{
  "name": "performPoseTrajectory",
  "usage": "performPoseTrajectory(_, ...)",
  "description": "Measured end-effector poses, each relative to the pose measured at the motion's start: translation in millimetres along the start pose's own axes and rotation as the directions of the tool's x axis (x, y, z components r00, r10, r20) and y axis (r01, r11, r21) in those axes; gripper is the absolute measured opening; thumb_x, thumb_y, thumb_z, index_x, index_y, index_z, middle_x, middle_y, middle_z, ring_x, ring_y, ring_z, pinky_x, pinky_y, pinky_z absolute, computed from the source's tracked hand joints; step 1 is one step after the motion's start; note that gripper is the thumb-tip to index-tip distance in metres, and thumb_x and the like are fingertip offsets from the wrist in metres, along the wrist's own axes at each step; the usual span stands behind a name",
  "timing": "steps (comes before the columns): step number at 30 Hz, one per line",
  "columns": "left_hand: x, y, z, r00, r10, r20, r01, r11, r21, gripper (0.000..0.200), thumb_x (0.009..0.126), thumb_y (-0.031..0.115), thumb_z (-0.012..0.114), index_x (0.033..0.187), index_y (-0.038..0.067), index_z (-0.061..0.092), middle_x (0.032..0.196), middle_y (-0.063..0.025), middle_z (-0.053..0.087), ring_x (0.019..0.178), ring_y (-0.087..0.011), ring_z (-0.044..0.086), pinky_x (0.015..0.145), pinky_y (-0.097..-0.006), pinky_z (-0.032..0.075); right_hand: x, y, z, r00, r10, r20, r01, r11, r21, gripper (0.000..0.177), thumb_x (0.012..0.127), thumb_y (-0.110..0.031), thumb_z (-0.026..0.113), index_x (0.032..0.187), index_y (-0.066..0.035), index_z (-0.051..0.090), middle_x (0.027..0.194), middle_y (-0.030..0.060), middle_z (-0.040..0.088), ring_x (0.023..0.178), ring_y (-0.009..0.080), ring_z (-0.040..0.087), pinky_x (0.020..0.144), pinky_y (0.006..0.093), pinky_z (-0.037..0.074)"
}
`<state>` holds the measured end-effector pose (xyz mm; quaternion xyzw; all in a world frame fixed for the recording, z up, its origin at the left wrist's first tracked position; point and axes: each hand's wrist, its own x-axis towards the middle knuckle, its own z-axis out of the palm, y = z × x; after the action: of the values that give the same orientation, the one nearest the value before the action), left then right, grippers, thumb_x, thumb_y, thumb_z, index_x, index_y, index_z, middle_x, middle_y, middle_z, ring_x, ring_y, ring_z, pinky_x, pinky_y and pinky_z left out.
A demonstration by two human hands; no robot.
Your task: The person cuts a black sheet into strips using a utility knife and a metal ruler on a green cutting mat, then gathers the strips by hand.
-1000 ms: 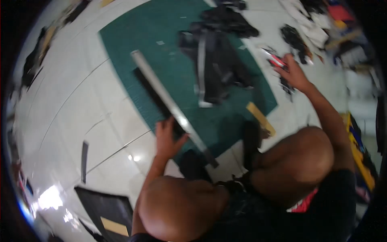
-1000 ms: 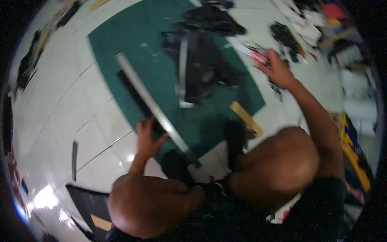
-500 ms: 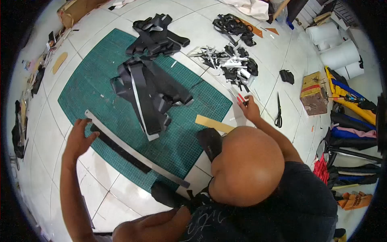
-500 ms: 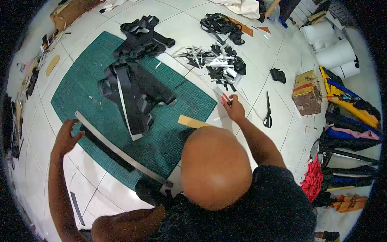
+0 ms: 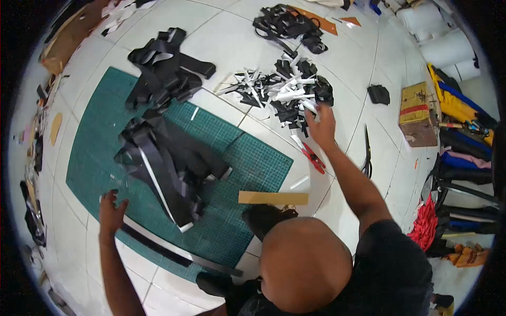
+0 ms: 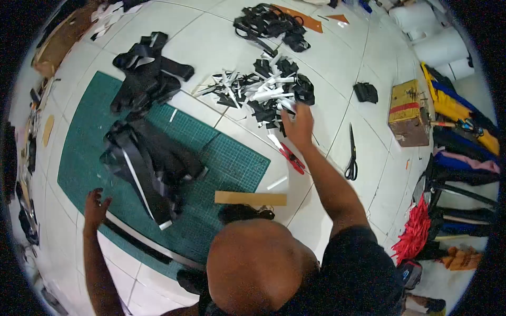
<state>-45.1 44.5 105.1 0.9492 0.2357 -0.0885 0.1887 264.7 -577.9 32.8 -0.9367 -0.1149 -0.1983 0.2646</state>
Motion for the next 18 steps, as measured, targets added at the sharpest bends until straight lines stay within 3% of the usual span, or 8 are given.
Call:
performPoseTrajectory(2, 5.7, 29.2, 21.4, 0.981, 0.065, -0.182, -0.080, 0.994, -0.076, 0.034, 0.090, 0.018, 0.072, 0.119, 0.002, 0.063, 0.102, -0.0137, 0.063, 0.083, -0.0254, 0.058, 0.072, -0.0373, 0.049, 64.5, 7.1, 33.8, 0.990, -0.112, -0.083, 0.112, 0.994, -0.014, 0.029, 0.086, -0.025, 0.073, 0.099, -0.002, 0.062, 0.094, 0.0188, 0.062, 0.090, 0.0388, 0.062, 0.078, 0.0492, 0.049)
performPoseTrajectory(4, 13.0, 65.3, 33.5, 0.971, -0.027, -0.236, -0.019, 0.981, -0.191, 0.026, 0.092, 0.014, 0.068, 0.114, 0.001, 0.065, 0.092, -0.0094, 0.059, 0.077, -0.0190, 0.053, 0.068, -0.0318, 0.045, 122.7, 19.9, 65.8, 0.985, -0.172, 0.009, 0.172, 0.978, -0.122, 0.029, 0.084, -0.031, 0.074, 0.099, -0.008, 0.064, 0.100, 0.0162, 0.062, 0.095, 0.0374, 0.062, 0.081, 0.0494, 0.051)
performPoseTrajectory(7, 17.5, 95.1, 56.1, 0.963, -0.095, -0.252, -0.027, 0.897, -0.441, 0.022, 0.093, 0.012, 0.067, 0.111, 0.000, 0.066, 0.085, -0.0062, 0.054, 0.073, -0.0162, 0.047, 0.066, -0.0307, 0.041, 189.6, 26.7, 105.1, 0.976, -0.036, 0.214, 0.111, 0.931, -0.348, 0.039, 0.085, -0.039, 0.069, 0.116, -0.016, 0.069, 0.137, 0.0178, 0.055, 0.125, 0.0390, 0.054, 0.103, 0.0600, 0.041)
performPoseTrajectory(11, 13.3, 140.1, 63.4, 0.951, 0.012, -0.309, -0.128, 0.925, -0.358, 0.019, 0.092, 0.009, 0.066, 0.107, -0.002, 0.066, 0.083, -0.0058, 0.051, 0.073, -0.0160, 0.047, 0.065, -0.0306, 0.040, 237.4, 25.5, 146.4, 0.957, 0.030, 0.289, 0.136, 0.832, -0.538, 0.038, 0.087, -0.040, 0.063, 0.118, -0.020, 0.071, 0.146, 0.0160, 0.053, 0.131, 0.0380, 0.052, 0.111, 0.0671, 0.029)
performPoseTrajectory(14, 7.4, 162.7, 63.7, 0.962, -0.031, -0.270, -0.083, 0.913, -0.400, 0.017, 0.092, 0.008, 0.066, 0.104, -0.003, 0.066, 0.083, -0.0062, 0.052, 0.074, -0.0157, 0.048, 0.065, -0.0306, 0.040, 251.9, 5.2, 156.0, 0.868, 0.095, 0.487, 0.134, 0.901, -0.414, 0.034, 0.089, -0.037, 0.061, 0.114, -0.018, 0.071, 0.128, 0.0147, 0.065, 0.121, 0.0337, 0.060, 0.109, 0.0692, 0.029)
performPoseTrajectory(15, 5.4, 162.4, 66.3, 0.971, -0.068, -0.229, -0.043, 0.894, -0.447, 0.016, 0.091, 0.007, 0.067, 0.105, -0.003, 0.066, 0.084, -0.0059, 0.052, 0.074, -0.0154, 0.048, 0.064, -0.0306, 0.041, 248.5, -7.8, 162.4, 0.939, -0.045, 0.341, 0.172, 0.920, -0.351, 0.023, 0.090, -0.030, 0.062, 0.107, -0.016, 0.071, 0.109, 0.0148, 0.071, 0.105, 0.0321, 0.066, 0.102, 0.0614, 0.041)
performPoseTrajectory(17, 4.2, 162.5, 71.0, 0.971, -0.074, -0.225, -0.040, 0.885, -0.464, 0.017, 0.091, 0.006, 0.067, 0.106, -0.002, 0.066, 0.085, -0.0052, 0.052, 0.073, -0.0149, 0.048, 0.064, -0.0306, 0.041, 219.5, -59.6, 162.6, 0.969, -0.245, -0.007, 0.245, 0.963, 0.109, 0.019, 0.087, -0.016, 0.069, 0.105, -0.011, 0.067, 0.105, 0.0134, 0.065, 0.087, 0.0318, 0.068, 0.078, 0.0435, 0.053)
performPoseTrajectory(18, 2.1, 163.8, 72.3, 0.972, -0.077, -0.223, -0.038, 0.881, -0.471, 0.017, 0.090, 0.005, 0.067, 0.106, -0.002, 0.066, 0.085, -0.0049, 0.052, 0.073, -0.0147, 0.048, 0.063, -0.0306, 0.041, 197.9, -103.1, 139.4, 0.970, -0.237, 0.056, 0.207, 0.922, 0.327, 0.023, 0.090, -0.019, 0.067, 0.111, -0.010, 0.064, 0.105, 0.0121, 0.064, 0.088, 0.0304, 0.068, 0.080, 0.0438, 0.053)
